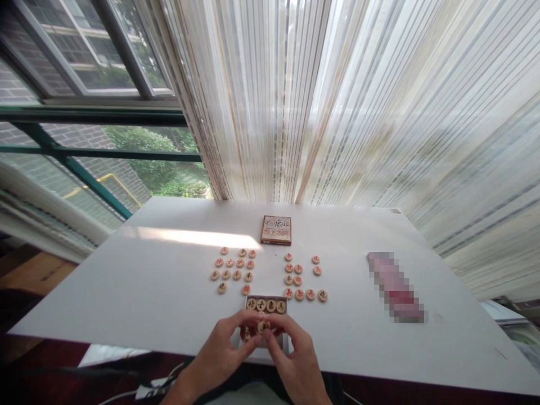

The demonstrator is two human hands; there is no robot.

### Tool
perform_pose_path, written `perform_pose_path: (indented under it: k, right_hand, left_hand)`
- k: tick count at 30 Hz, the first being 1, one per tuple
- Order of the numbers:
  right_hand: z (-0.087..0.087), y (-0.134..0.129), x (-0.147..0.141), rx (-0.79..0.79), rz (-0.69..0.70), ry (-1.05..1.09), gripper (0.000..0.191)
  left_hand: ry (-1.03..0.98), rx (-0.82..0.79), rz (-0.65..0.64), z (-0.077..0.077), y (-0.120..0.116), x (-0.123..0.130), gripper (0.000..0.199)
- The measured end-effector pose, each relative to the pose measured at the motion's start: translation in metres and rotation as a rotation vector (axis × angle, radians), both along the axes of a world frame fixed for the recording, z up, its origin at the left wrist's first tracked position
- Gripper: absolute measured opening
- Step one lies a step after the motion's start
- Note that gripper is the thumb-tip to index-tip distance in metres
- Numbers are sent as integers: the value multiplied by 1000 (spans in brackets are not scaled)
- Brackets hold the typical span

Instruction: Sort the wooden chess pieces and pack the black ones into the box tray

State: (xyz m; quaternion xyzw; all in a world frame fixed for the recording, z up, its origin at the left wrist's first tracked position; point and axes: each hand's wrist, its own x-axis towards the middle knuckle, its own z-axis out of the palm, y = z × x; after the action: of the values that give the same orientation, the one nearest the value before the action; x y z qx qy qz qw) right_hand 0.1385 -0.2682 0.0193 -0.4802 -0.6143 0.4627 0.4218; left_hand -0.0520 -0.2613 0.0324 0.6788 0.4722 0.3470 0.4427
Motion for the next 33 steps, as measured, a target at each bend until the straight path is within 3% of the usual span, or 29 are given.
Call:
perform_pose_path:
  k: [5, 10, 22, 33]
  right_hand:
    - [-10, 6, 13, 77, -104, -4, 16]
    - [-21, 11, 28, 66, -223, -141, 22]
    - [-28, 5, 27, 21, -181, -208, 24]
    - [-18, 2, 20, 60, -172, -77, 22]
  left_hand:
    - [203, 101, 74, -13, 1, -15, 25]
    - [384, 101, 30, -19, 4, -29, 23]
    - [420, 64, 21, -19, 1, -34, 18]
    - [479, 117, 3, -10, 3, -29, 27]
